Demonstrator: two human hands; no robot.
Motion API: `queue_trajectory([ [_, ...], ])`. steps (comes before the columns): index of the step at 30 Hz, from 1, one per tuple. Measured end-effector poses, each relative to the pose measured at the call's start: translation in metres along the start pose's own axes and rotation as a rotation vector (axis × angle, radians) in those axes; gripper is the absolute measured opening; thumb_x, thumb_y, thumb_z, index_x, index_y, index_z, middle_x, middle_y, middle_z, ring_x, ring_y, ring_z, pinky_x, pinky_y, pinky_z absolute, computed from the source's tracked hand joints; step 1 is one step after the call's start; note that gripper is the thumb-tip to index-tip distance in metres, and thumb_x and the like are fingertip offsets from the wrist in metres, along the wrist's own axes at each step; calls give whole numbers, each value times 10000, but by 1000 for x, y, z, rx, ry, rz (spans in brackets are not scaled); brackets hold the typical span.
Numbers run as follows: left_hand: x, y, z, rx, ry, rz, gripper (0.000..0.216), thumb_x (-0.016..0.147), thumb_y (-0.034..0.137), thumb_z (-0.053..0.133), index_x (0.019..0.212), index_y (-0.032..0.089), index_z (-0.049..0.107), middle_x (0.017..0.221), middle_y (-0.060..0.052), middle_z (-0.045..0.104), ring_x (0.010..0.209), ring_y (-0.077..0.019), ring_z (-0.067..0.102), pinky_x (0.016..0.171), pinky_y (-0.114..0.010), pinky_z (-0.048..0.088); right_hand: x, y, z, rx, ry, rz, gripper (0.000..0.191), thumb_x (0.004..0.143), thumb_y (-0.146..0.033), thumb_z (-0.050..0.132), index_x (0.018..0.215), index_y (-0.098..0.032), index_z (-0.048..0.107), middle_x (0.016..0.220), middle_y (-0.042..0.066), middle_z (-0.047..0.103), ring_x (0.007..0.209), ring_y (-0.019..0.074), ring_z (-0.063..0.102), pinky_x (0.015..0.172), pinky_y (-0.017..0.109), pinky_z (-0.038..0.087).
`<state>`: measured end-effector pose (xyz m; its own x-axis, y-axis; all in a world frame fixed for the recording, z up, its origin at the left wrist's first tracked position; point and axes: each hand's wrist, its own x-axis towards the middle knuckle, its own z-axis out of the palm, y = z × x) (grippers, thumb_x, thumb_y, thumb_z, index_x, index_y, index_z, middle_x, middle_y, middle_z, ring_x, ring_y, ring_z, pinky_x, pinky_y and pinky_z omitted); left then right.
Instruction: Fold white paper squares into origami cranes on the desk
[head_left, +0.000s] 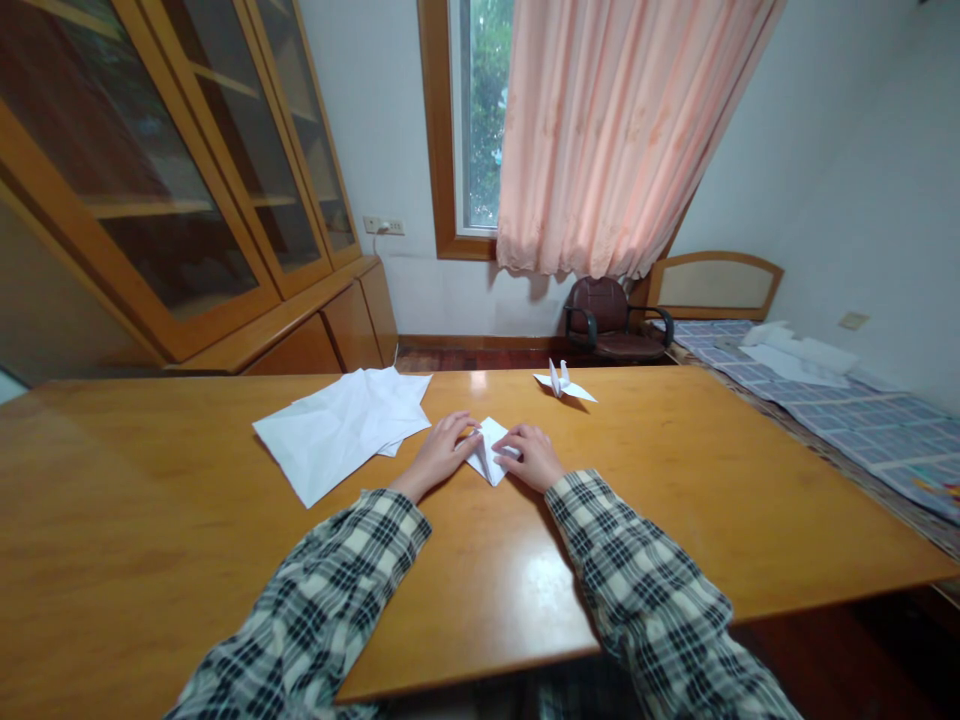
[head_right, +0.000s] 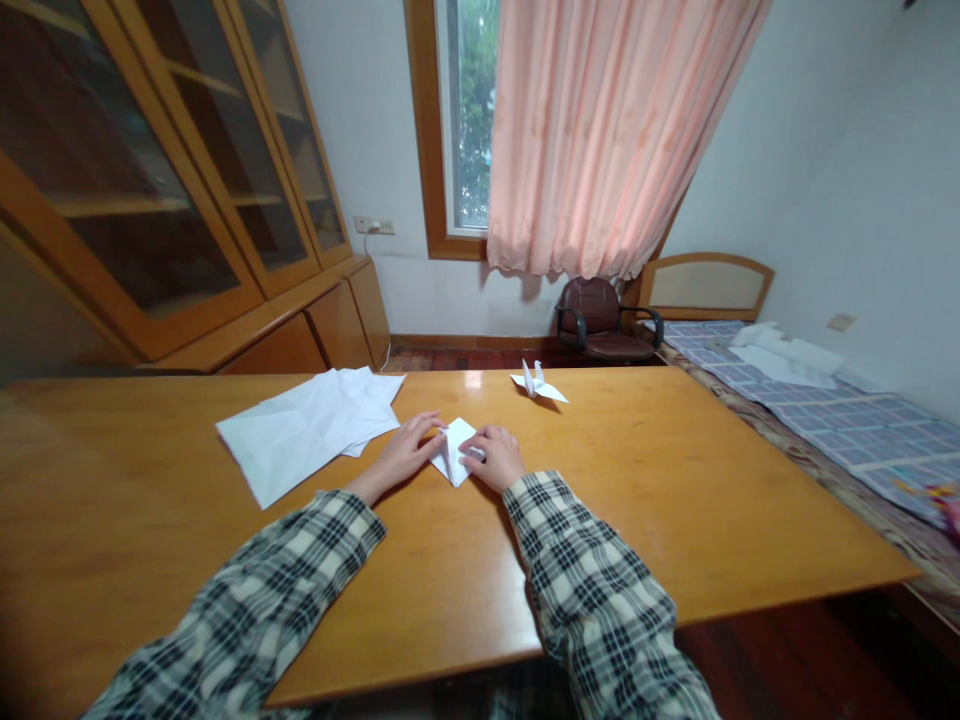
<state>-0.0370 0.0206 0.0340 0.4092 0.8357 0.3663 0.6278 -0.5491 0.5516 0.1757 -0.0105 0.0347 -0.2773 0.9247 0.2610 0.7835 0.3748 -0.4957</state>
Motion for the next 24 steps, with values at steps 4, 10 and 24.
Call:
queue_trajectory([
  [4,5,2,-1,-40,-15,39,336,903,450,425,1084,207,571,1286,-93,487,1239,-214,421,1074,-383,317,-1,-1,-1,7,-13,-25,189,799,-340,662,981,-306,700,1021,34,575,989,208,483,872,369,332],
  [10,5,1,-2,-82,-25,45,350,914,462,394,1081,213,575,1286,-88,486,1245,-212,415,1085,-379,306,-2,-1,0,22,-38,-92,196,828,-321,636,1011,-339,701,1038,37,578,996,204,481,874,372,334],
  [24,6,-4,2,-19,-46,68,335,919,451,385,1031,214,592,1259,-86,505,1206,-219,438,1045,-393,337,-1,-3,-2,18,-102,-98,174,830,-276,634,911,-400,724,1139,3,594,1066,216,467,924,412,315],
])
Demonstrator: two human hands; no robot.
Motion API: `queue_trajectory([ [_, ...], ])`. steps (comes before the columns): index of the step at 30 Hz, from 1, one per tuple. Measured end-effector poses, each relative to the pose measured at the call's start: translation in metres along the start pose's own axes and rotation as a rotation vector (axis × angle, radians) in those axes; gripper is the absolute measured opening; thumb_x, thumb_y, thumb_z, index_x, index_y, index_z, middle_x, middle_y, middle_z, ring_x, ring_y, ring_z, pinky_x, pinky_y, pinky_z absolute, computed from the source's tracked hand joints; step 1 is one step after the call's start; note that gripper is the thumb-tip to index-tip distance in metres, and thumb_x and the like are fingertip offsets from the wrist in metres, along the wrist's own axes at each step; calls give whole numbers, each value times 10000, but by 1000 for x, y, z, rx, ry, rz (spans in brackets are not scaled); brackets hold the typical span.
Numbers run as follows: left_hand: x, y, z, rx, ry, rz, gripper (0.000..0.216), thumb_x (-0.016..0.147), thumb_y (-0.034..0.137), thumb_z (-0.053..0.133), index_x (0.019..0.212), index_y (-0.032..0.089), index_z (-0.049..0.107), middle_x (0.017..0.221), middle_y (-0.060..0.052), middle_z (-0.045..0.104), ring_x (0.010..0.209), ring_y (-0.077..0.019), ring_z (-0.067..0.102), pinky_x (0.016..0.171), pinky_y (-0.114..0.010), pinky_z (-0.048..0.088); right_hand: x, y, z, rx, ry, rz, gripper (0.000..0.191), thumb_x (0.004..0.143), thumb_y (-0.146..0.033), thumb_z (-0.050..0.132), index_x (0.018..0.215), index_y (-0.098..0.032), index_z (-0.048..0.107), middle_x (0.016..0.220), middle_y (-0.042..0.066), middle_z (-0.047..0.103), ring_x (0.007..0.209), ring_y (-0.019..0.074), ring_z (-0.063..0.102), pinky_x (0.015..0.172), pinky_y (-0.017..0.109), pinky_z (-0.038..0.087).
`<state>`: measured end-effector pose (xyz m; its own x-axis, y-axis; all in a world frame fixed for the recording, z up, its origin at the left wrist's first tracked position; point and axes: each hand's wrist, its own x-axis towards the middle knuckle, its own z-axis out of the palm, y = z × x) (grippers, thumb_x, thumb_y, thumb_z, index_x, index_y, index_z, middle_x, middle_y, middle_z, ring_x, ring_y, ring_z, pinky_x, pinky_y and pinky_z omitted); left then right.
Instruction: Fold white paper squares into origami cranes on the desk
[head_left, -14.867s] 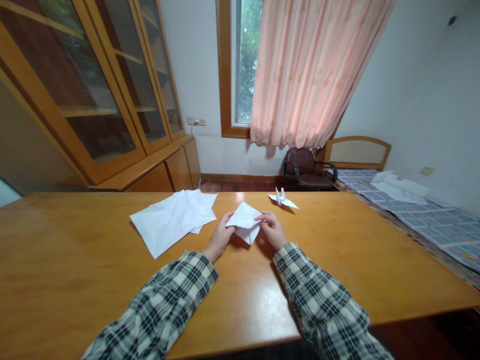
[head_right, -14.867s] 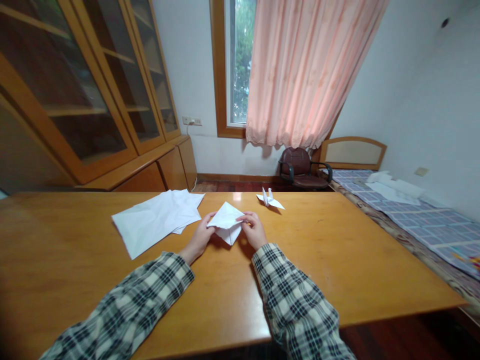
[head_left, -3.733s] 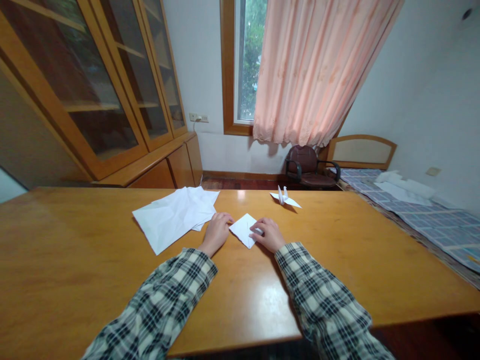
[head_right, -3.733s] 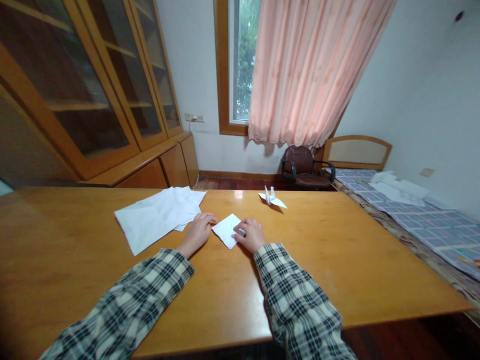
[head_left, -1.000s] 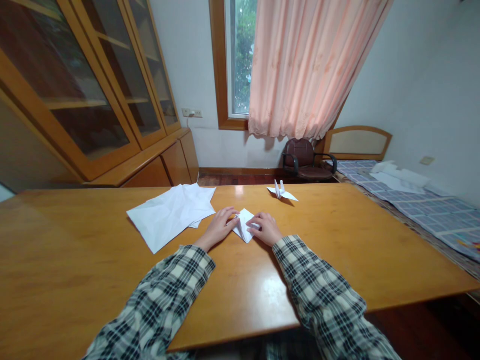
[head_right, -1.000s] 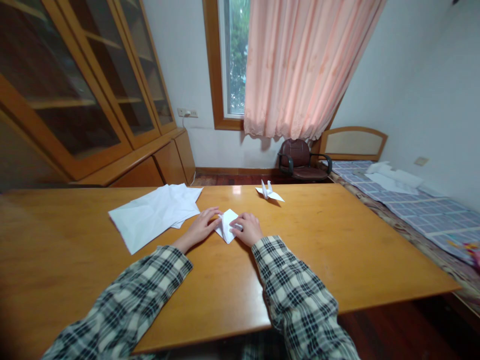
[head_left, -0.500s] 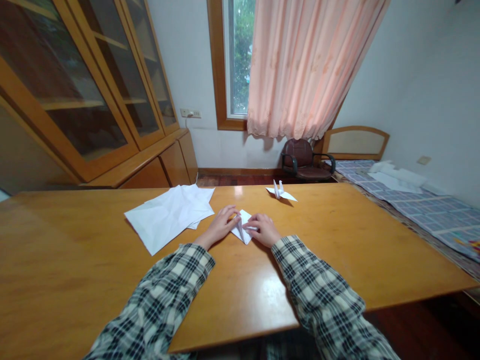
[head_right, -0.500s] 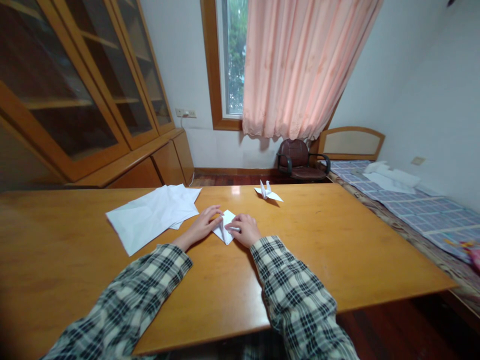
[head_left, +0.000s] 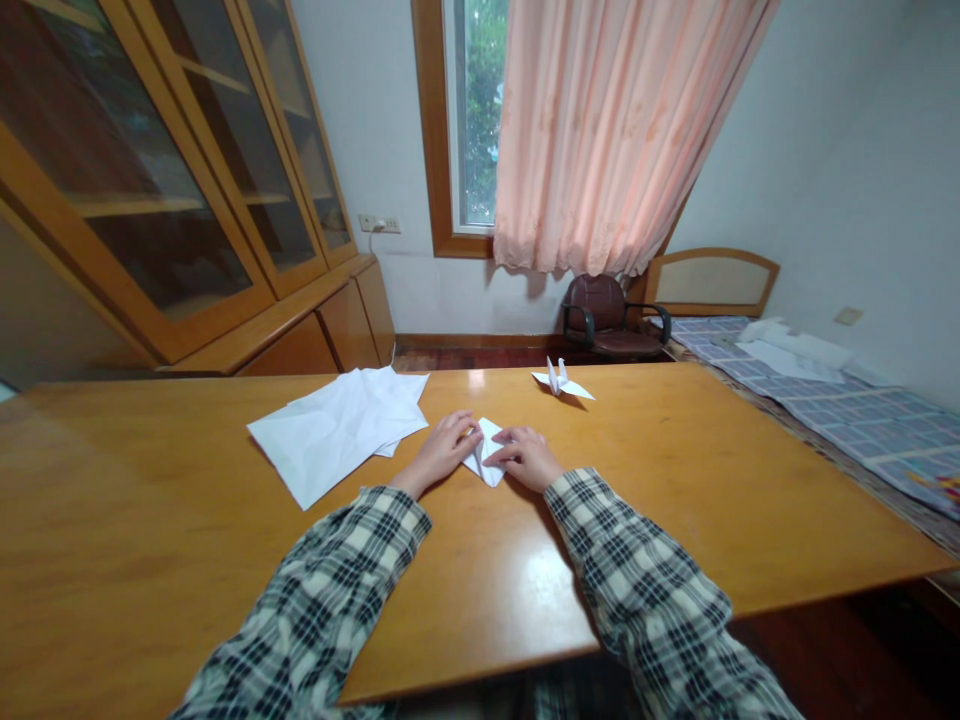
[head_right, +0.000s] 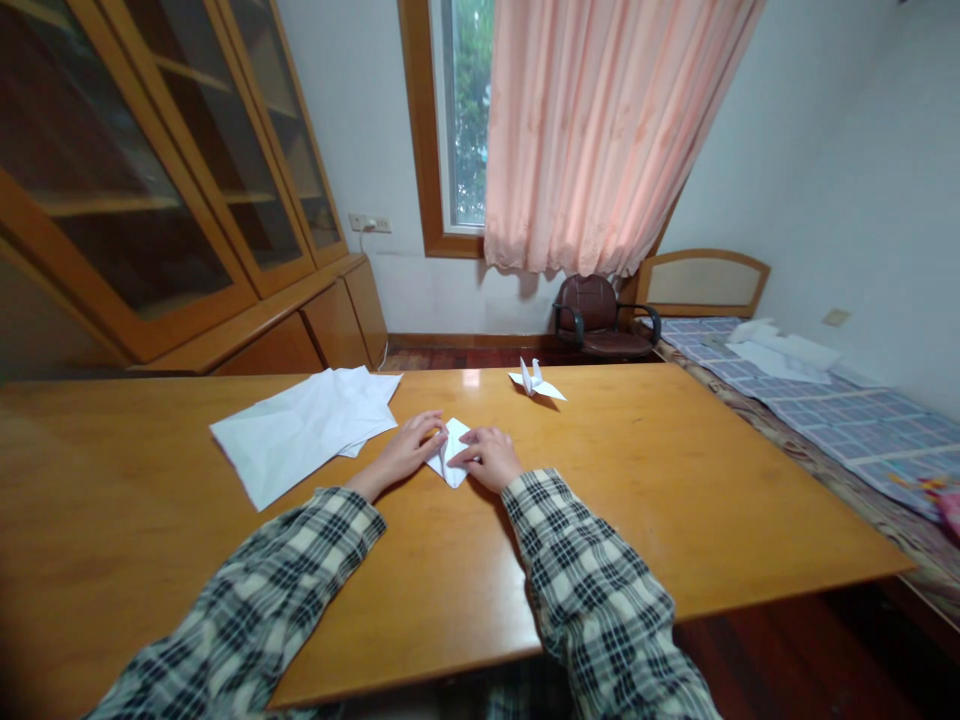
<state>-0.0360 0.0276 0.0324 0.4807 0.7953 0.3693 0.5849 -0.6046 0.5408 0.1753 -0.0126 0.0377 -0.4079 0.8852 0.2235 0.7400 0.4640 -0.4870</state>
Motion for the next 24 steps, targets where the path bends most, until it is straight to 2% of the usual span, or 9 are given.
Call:
queue_trajectory([
  [12,4,3,6,170,4,-55,370,918,482,365,1002,214,606,1238,-82,521,1160,-230,453,1018,-417,346,0,-2,-2,50,39,5,151,807,-243,641,847,-349,742,1087,3,627,1045,213,499,935,408,328],
  [24,3,-3,-5,-47,-62,-29,367,911,483,367,995,224,614,1308,-79,492,1256,-212,412,1076,-382,311,1,0,-1,33,-13,24,200,829,-235,609,863,-387,734,1139,-17,613,1079,209,489,950,416,312],
])
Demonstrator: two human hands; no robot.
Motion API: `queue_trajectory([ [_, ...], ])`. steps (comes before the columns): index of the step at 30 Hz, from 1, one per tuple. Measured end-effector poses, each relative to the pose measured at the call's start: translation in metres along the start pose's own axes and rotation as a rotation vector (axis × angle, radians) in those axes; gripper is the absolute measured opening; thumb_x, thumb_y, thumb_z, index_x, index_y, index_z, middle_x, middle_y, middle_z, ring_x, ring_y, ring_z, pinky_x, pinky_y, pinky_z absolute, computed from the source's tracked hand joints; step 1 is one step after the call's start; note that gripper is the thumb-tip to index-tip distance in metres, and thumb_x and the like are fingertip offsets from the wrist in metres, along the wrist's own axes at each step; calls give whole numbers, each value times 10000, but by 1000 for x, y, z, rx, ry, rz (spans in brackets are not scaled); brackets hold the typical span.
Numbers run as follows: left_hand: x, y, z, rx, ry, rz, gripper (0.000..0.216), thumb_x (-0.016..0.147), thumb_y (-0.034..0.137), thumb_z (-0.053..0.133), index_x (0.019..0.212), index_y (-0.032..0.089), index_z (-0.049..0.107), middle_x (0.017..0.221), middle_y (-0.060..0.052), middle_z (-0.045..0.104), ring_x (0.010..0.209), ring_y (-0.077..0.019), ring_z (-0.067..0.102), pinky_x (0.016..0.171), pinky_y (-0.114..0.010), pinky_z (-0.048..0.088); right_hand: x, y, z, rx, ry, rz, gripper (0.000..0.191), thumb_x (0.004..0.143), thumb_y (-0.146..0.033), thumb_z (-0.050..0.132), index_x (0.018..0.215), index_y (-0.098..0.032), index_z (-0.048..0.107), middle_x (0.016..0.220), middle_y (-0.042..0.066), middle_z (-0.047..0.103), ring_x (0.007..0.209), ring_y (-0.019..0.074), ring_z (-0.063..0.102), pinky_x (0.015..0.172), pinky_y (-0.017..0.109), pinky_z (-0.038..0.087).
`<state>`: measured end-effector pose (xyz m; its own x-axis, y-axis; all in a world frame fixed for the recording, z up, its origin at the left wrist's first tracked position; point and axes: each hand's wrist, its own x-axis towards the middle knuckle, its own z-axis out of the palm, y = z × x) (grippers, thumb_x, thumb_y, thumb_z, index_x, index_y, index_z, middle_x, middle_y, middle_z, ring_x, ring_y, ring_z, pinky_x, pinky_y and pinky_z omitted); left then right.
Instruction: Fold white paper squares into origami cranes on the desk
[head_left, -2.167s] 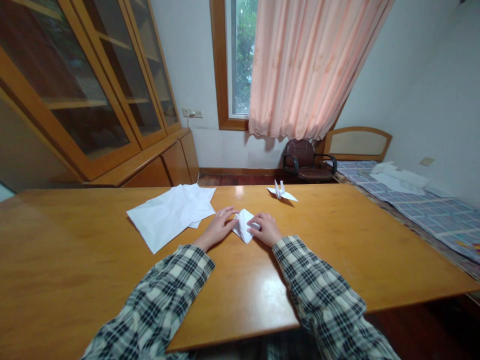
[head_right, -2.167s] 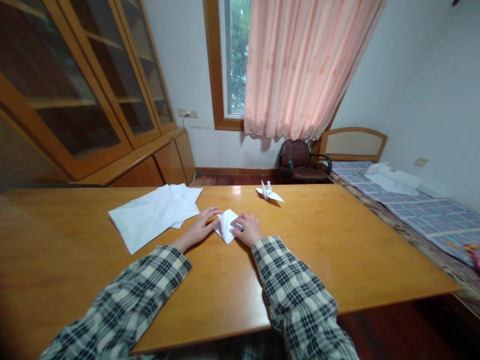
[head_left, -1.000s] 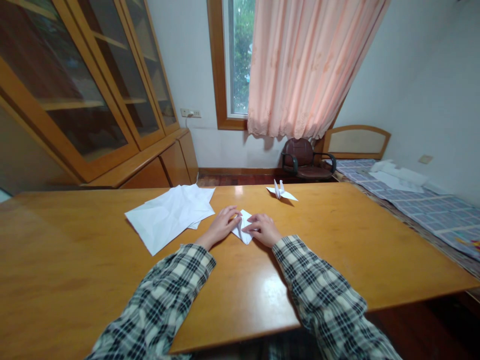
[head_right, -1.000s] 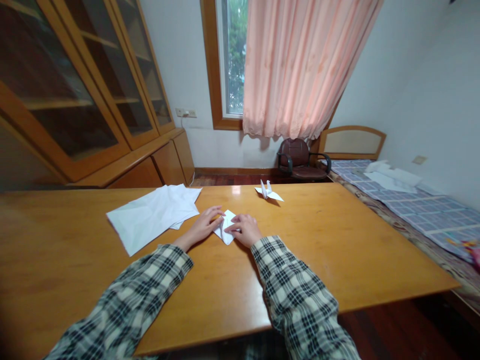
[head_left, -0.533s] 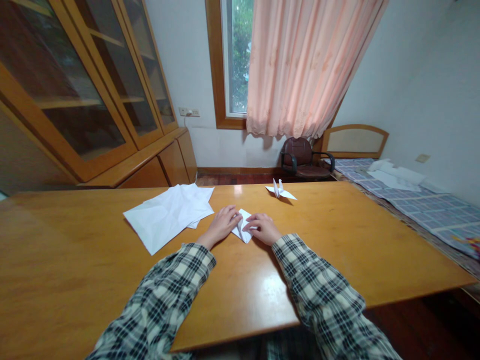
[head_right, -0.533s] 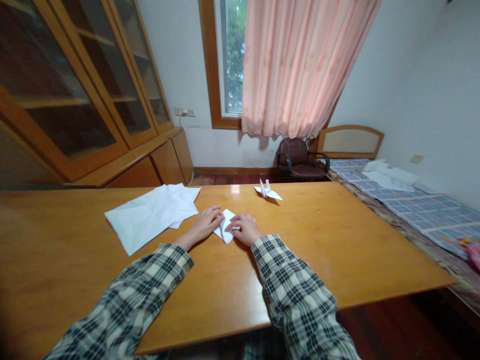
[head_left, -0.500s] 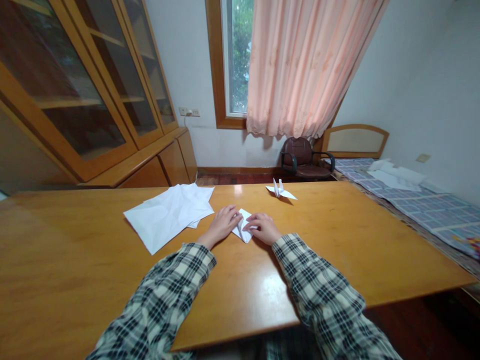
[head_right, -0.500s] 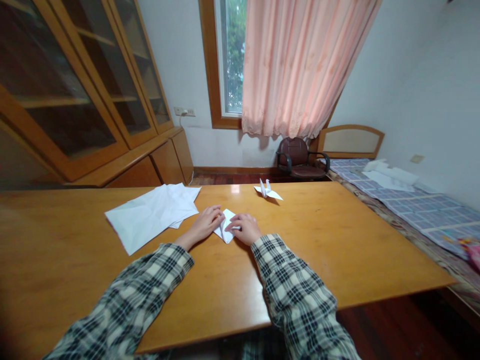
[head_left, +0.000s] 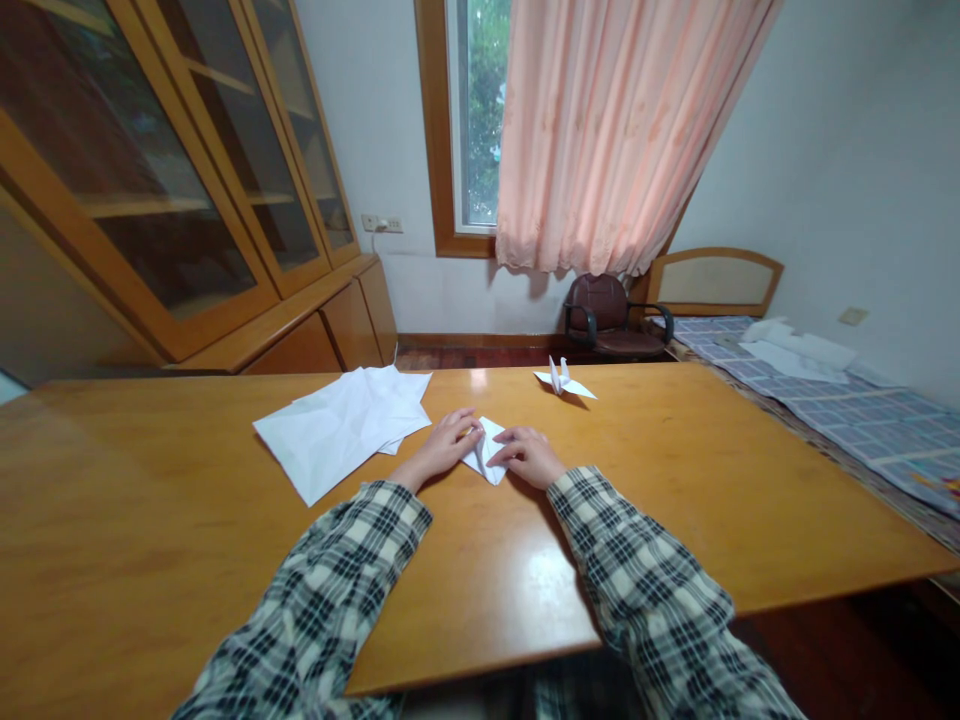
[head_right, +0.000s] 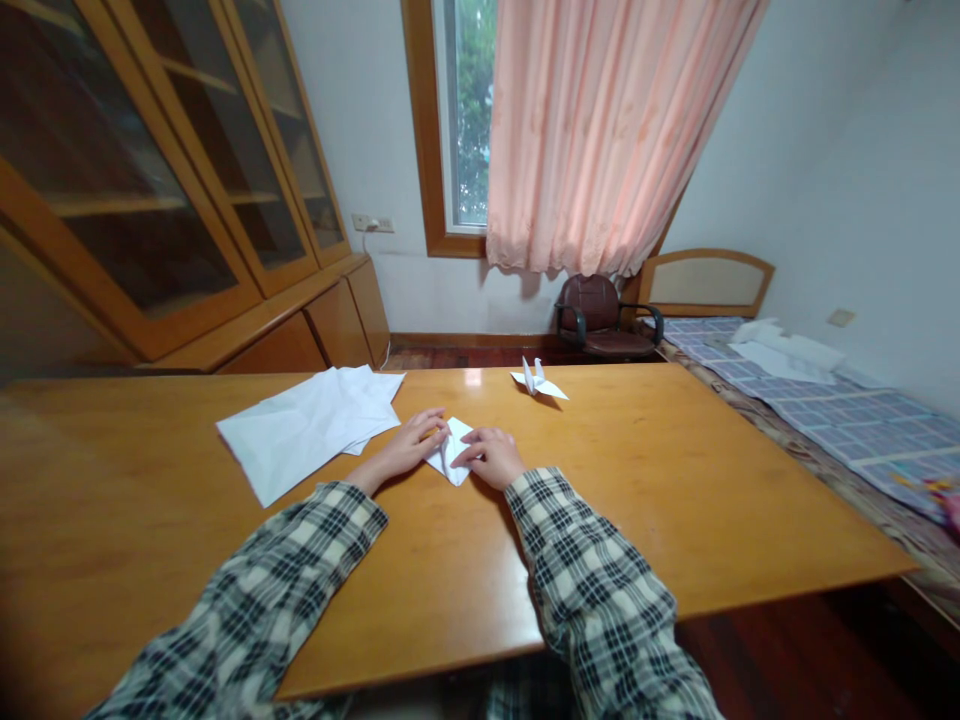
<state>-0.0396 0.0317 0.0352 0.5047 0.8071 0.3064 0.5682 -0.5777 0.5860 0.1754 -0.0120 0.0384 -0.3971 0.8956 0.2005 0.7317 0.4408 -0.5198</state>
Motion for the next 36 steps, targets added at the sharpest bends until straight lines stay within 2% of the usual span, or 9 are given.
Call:
queue_trajectory([
  [8,-4,6,-8,-20,-21,35,337,912,472,374,902,224,601,1262,-70,533,1198,-211,458,1039,-389,346,0,-1,-1,-4,11,-22,225,819,-208,596,863,-379,735,1131,-14,621,1080,213,498,966,434,300],
  [13,-7,4,-13,-20,-17,89,336,883,484,445,815,206,622,1117,-60,579,1066,-203,522,967,-347,400,-1,0,-5,-15,14,-48,233,797,-166,573,850,-326,733,1154,-7,618,1092,209,509,969,436,288],
  [17,-9,3,-15,67,0,131,341,866,493,482,800,209,658,1055,-54,592,1015,-199,522,928,-340,408,-2,-2,-8,-29,29,-50,143,832,-327,585,846,-274,718,1151,22,631,1115,220,500,977,452,264],
  [20,-12,6,-18,146,-9,151,348,860,512,488,803,227,680,959,-43,615,945,-193,528,871,-327,415,-2,-4,-10,-46,37,-89,251,795,-482,622,843,-251,707,1128,48,641,1149,236,473,980,451,251],
  [22,-14,9,-21,187,-44,160,361,865,521,474,799,236,687,892,-37,628,894,-188,534,825,-316,415,-2,-4,-11,-65,41,-123,305,733,-524,674,852,-244,702,1121,59,639,1153,245,463,975,446,255],
  [24,-17,12,-23,218,-89,169,381,878,521,449,794,239,691,842,-37,640,851,-184,540,786,-309,411,-3,-3,-11,-82,52,-143,312,711,-510,703,868,-241,697,1119,65,634,1128,246,471,952,432,283],
  [27,-22,19,-23,284,-107,177,413,901,507,405,783,231,689,793,-46,645,807,-185,546,746,-307,404,-2,-1,-10,-101,58,-143,211,754,-410,693,884,-243,697,1095,59,639,1065,234,496,899,401,335],
  [31,-25,28,-15,358,-37,116,436,913,489,382,733,213,666,749,-54,634,761,-192,547,695,-308,396,-1,1,-8,-84,33,-137,154,806,-306,645,936,-243,699,1093,56,650,1019,213,532,877,375,369],
  [36,-28,37,-6,380,-11,85,420,914,476,387,720,209,647,732,-51,613,760,-193,547,689,-305,399,-1,1,-7,-73,56,-154,174,825,-341,622,945,-244,701,1088,53,666,1036,216,535,899,391,363],
])
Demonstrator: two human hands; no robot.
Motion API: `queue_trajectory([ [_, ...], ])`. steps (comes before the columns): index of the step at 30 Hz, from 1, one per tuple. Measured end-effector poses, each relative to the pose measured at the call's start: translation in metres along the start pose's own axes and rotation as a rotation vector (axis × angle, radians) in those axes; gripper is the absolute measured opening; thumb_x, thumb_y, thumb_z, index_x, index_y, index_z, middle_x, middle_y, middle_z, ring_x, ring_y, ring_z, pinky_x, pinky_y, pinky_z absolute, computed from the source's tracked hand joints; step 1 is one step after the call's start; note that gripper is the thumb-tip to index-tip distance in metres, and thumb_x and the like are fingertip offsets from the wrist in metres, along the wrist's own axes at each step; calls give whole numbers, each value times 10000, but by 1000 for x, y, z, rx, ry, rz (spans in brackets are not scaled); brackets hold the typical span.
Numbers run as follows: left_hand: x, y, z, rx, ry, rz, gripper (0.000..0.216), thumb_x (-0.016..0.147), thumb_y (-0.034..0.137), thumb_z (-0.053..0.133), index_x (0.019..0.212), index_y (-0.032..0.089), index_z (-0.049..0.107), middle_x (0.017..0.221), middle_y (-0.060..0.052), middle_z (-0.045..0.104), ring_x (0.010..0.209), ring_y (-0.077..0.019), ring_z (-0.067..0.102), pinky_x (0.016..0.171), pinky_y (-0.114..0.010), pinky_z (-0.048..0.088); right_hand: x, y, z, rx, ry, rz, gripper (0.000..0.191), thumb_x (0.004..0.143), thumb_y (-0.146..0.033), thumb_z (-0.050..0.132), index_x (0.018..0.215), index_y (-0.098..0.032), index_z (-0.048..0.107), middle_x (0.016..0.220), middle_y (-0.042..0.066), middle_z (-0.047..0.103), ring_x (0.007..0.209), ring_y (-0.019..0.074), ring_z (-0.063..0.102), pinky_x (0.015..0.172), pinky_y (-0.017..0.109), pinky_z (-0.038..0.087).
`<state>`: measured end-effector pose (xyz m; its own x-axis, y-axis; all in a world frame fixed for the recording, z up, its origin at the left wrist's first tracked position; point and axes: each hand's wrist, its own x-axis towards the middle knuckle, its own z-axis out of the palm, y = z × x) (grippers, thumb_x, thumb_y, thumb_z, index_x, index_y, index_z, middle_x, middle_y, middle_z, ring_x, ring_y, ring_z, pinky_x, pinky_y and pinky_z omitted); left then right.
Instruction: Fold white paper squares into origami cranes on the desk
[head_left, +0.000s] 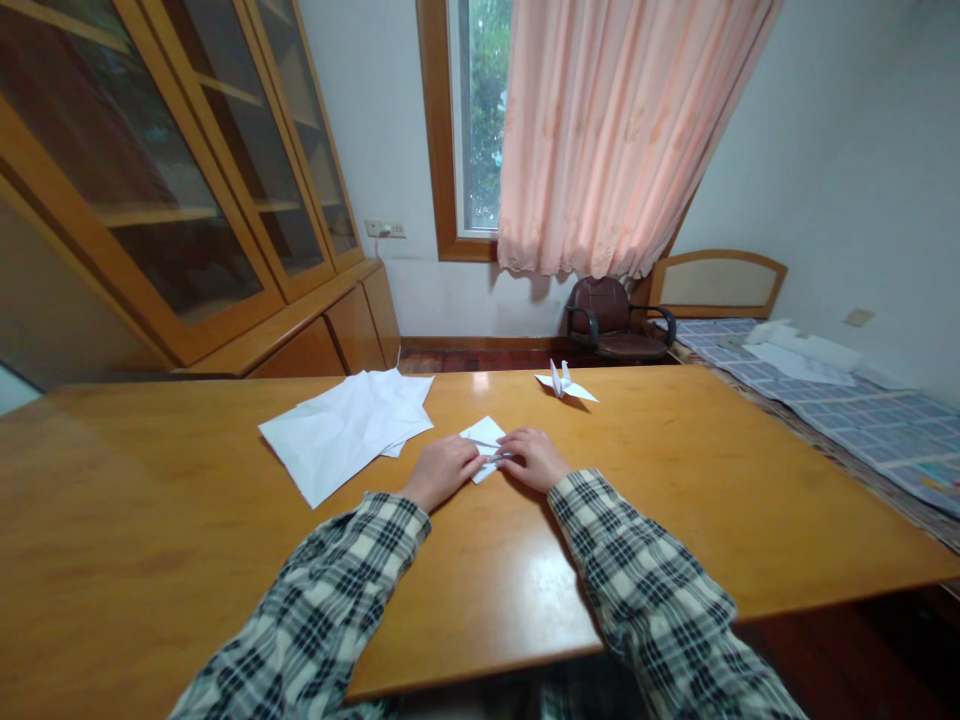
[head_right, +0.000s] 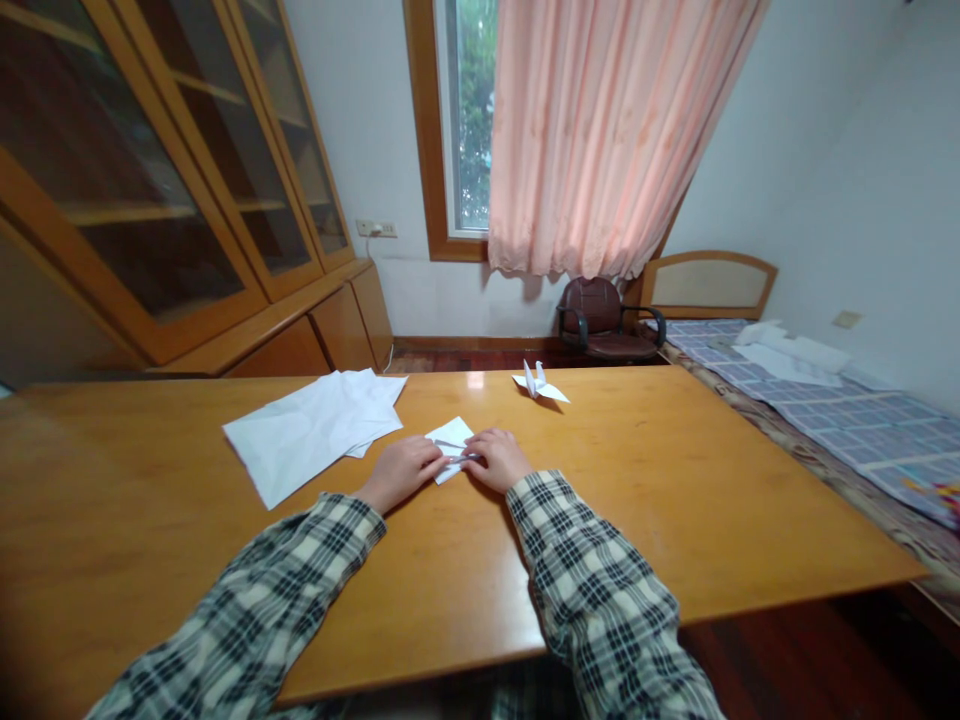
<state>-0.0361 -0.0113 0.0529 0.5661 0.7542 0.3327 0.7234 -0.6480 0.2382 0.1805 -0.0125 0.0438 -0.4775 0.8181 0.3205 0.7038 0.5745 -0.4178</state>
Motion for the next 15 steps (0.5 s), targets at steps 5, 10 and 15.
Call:
queue_trajectory([
  [5,-9,3,-2,-30,-18,30,297,889,432,466,797,211,642,800,-50,604,817,-202,529,713,-317,402,1,1,1,44,-1,21,119,815,-292,628,892,-250,708,1080,37,678,1013,206,555,900,382,375],
  [10,-13,0,-2,-115,-10,10,209,863,380,508,825,218,636,850,-53,599,852,-208,516,745,-330,406,2,4,2,79,-2,50,93,775,-247,667,860,-246,704,1067,31,685,998,195,578,901,365,393],
  [15,-13,-5,-1,-102,5,-29,142,817,346,569,787,211,600,818,-43,588,826,-208,511,710,-320,397,2,4,1,105,6,70,66,756,-218,679,817,-230,702,1046,39,693,972,201,598,894,363,413],
])
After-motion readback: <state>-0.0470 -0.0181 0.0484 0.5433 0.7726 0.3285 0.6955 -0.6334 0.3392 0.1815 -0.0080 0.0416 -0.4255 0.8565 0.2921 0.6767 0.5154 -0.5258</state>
